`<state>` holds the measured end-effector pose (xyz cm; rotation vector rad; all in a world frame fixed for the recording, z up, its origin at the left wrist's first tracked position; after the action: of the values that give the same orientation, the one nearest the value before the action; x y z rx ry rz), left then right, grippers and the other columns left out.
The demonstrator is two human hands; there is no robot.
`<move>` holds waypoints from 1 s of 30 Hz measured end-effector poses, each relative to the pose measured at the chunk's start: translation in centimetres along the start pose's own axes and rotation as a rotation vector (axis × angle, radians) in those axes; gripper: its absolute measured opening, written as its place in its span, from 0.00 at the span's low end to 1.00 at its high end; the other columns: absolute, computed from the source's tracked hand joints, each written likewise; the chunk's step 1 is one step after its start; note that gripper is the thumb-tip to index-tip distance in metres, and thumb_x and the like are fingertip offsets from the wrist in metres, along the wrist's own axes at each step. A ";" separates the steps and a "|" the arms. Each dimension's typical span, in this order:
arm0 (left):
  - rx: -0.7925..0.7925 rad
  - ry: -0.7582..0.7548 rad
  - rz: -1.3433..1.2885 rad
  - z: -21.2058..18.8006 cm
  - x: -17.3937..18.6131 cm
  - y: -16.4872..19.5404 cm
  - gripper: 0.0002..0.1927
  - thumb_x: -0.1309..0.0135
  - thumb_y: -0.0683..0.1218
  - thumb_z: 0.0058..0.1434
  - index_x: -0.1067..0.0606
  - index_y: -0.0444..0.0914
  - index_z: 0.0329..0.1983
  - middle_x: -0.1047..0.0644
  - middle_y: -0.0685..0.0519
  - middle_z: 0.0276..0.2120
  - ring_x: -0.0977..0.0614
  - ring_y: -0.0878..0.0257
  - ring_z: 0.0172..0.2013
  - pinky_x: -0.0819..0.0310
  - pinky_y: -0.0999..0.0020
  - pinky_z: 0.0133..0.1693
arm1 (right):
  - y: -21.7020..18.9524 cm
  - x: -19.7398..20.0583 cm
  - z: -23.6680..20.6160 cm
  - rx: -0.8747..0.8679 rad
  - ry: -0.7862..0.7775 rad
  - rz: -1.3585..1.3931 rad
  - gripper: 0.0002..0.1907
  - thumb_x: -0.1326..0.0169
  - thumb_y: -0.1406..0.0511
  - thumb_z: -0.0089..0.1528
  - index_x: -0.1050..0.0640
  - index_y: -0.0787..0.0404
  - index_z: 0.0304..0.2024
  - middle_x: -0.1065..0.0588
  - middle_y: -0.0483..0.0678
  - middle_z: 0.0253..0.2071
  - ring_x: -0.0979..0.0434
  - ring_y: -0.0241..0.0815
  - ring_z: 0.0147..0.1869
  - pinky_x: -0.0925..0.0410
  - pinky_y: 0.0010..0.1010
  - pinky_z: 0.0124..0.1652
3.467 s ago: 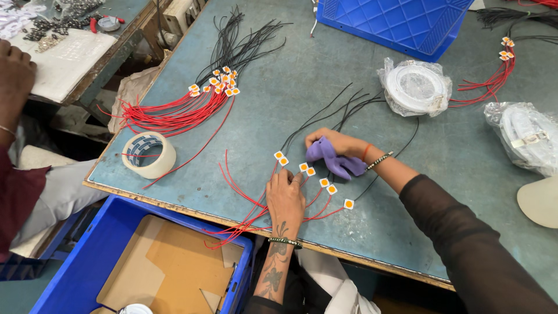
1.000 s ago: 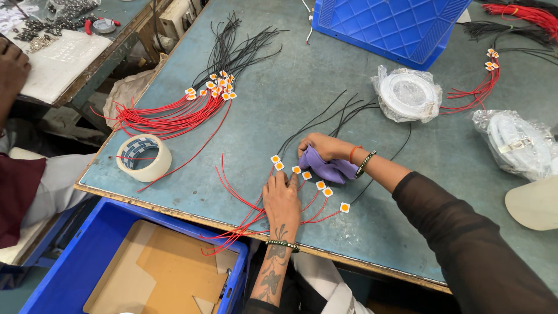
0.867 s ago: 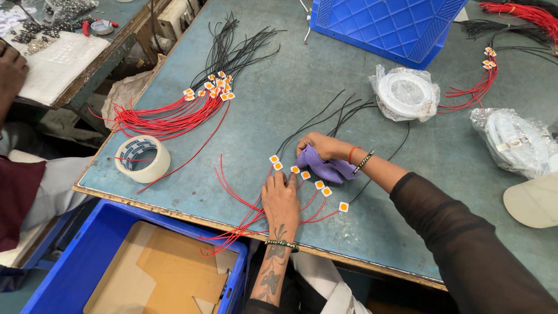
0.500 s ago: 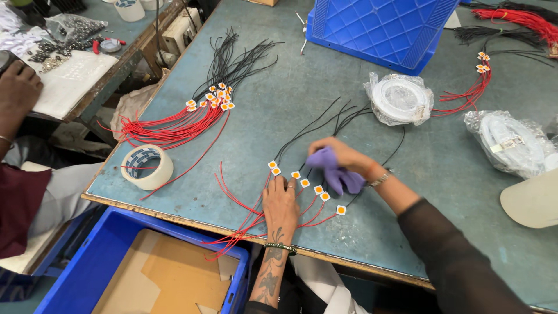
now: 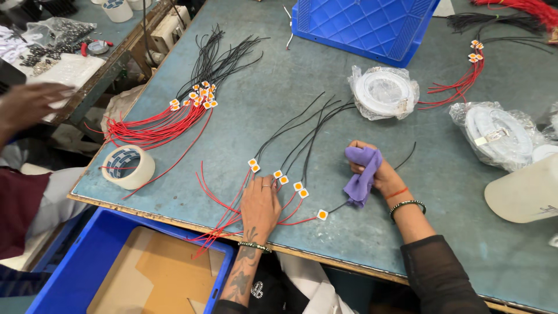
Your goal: The person wipes the surface of small square LED modules with a purple cloth. They handle the modules one at a time, wiping each with the cloth and placing them back on the table. The person also gathers and organizes the red and black wires attached to the modules.
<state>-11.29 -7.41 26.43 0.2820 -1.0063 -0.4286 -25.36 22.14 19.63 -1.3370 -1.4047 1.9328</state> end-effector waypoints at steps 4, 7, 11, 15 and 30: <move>0.030 -0.098 -0.063 0.5 1.2 0.8 0.10 0.46 0.44 0.65 0.23 0.39 0.48 0.23 0.48 0.36 0.22 0.49 0.41 0.30 0.54 0.42 | -0.1 -0.5 0.1 0.022 -0.006 0.051 0.07 0.47 0.66 0.64 0.29 0.63 0.40 0.36 0.39 0.26 0.41 0.25 0.23 0.46 0.19 0.24; 0.093 -0.341 -0.063 0.2 1.5 1.9 0.19 0.41 0.52 0.62 0.25 0.38 0.52 0.22 0.47 0.36 0.22 0.49 0.41 0.30 0.54 0.44 | 0.0 -0.8 0.0 0.019 0.014 0.082 0.07 0.47 0.66 0.64 0.29 0.63 0.40 0.36 0.39 0.26 0.40 0.26 0.24 0.46 0.19 0.25; -0.084 -0.338 -0.038 -1.1 3.9 4.6 0.37 0.34 0.54 0.48 0.29 0.29 0.56 0.24 0.40 0.41 0.24 0.44 0.44 0.33 0.51 0.44 | 0.1 -1.0 0.2 0.030 0.005 0.111 0.07 0.47 0.66 0.64 0.29 0.63 0.40 0.36 0.39 0.26 0.40 0.26 0.24 0.46 0.19 0.25; -0.001 -0.410 -0.006 -3.4 4.2 4.2 0.38 0.36 0.49 0.46 0.30 0.31 0.61 0.24 0.43 0.43 0.25 0.47 0.45 0.36 0.51 0.47 | 0.3 -0.8 0.3 0.036 0.034 0.119 0.06 0.47 0.67 0.64 0.29 0.62 0.40 0.36 0.39 0.26 0.40 0.26 0.24 0.47 0.20 0.24; 0.018 -0.218 -0.132 -4.1 1.7 4.4 0.11 0.49 0.40 0.66 0.25 0.36 0.51 0.24 0.45 0.39 0.21 0.47 0.38 0.29 0.56 0.37 | -0.2 0.0 0.6 0.104 0.062 0.143 0.06 0.47 0.66 0.64 0.28 0.62 0.41 0.33 0.41 0.27 0.38 0.28 0.23 0.45 0.21 0.24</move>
<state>-6.05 -4.21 27.49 0.3235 -1.2094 -0.5794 -25.94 21.89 19.82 -1.4693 -1.1914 2.0065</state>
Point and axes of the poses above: each hand's wrist, its own z-axis towards the middle knuckle, its own x-axis out of the back of the hand, y = z × x, the point moved 6 cm from there along z, towards the middle knuckle
